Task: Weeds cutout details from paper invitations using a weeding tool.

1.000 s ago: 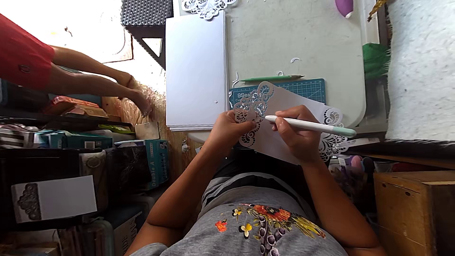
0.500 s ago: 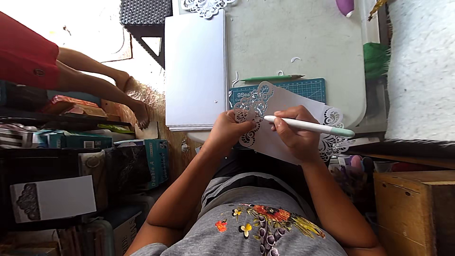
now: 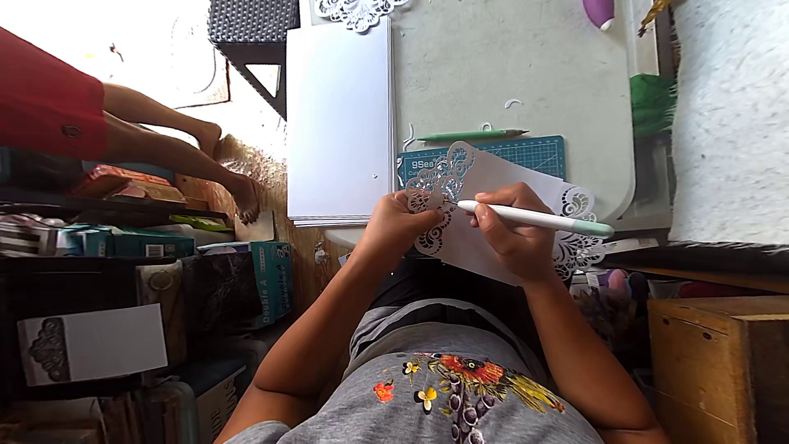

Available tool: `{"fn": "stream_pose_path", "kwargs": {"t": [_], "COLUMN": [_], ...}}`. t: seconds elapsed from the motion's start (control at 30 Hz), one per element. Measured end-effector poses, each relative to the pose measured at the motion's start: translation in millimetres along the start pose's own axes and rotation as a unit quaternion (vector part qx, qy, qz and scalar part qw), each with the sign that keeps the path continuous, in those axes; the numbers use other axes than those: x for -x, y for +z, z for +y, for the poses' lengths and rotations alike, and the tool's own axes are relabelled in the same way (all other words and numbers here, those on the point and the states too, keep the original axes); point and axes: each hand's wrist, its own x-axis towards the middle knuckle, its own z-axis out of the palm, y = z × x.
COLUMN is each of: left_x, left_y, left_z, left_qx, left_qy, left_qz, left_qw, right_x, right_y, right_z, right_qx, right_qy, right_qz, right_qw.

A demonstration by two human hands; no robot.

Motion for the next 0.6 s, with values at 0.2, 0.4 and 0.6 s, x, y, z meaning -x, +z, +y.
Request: {"fn": "stream_pose_path", "kwargs": {"t": [0.2,0.4,0.6], "left_x": [-0.4,-0.7,0.2], "left_y": [0.0,-0.9,-0.9], "left_z": [-0.7,-1.3,-1.2], "left_qx": [0.012,0.017,0.024], "left_qy": [0.002,0.006,0.007], "left_qz": [-0.001,-0.008,-0.011], "left_qw": [1.000,1.000,1.000], "right_x": [0.7,0.2,1.2], "right_y": [-2.1,-0.4,-2.9], "right_z": [0.0,0.3,0.4], "right_qx": [-0.019,-0.008,-0.018], "right_qy": [0.014,0.008,0.012], "right_qz": [0.013,0.005,0.020], "right_qw": [1.000,1.000,1.000]}}
